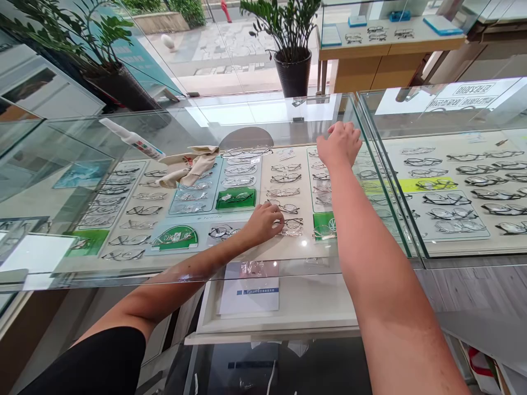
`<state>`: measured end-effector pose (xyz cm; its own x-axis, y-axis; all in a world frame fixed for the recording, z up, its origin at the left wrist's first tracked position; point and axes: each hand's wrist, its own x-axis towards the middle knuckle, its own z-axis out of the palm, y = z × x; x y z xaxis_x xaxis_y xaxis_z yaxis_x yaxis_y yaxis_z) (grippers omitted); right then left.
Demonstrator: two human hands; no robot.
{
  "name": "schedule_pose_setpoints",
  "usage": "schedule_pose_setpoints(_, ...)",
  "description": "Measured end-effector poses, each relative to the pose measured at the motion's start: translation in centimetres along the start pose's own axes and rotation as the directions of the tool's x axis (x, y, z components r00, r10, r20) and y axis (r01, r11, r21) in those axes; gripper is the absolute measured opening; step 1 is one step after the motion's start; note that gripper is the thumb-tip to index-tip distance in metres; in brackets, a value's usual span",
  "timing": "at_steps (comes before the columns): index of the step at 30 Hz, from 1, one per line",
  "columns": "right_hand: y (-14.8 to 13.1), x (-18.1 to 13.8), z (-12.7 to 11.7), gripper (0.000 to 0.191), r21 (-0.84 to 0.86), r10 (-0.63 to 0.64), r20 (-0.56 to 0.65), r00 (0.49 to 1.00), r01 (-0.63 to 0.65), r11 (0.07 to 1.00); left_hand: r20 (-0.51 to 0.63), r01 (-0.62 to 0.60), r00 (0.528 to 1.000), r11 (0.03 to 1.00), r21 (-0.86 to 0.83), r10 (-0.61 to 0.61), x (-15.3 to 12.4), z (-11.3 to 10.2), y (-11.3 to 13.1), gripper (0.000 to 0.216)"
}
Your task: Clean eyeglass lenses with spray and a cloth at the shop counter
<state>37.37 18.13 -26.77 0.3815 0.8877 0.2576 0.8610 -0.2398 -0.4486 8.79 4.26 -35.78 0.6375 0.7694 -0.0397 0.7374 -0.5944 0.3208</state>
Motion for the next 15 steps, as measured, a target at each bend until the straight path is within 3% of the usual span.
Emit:
schedule_pose_setpoints(5,-0.2,0.0,-0.2,0.033,-0.018,0.028,0.030,0.999,-0.028,0.999,-0.064,0.027,0.997,0.997,-0.065,-0.032,-0.5,-1.1,0.4,0.011)
schedule_pose_setpoints(8,-0.3,-0.1,-0.4,0.035,-0.001,0.031,0.031,0.999,-0.031,1.000,-0.120,0.082,0.987,0.970,-0.227,-0.111,0.0,-1.9,0.7,0.009)
schedule_pose_setpoints(15,0.0,0.0,-0.1,0.037,0.013,0.020,0.020,1.000,-0.021,1.000,0.021,0.316,0.917,0.690,-0.652,-0.399,0.1,-1.8,0.8,0.011)
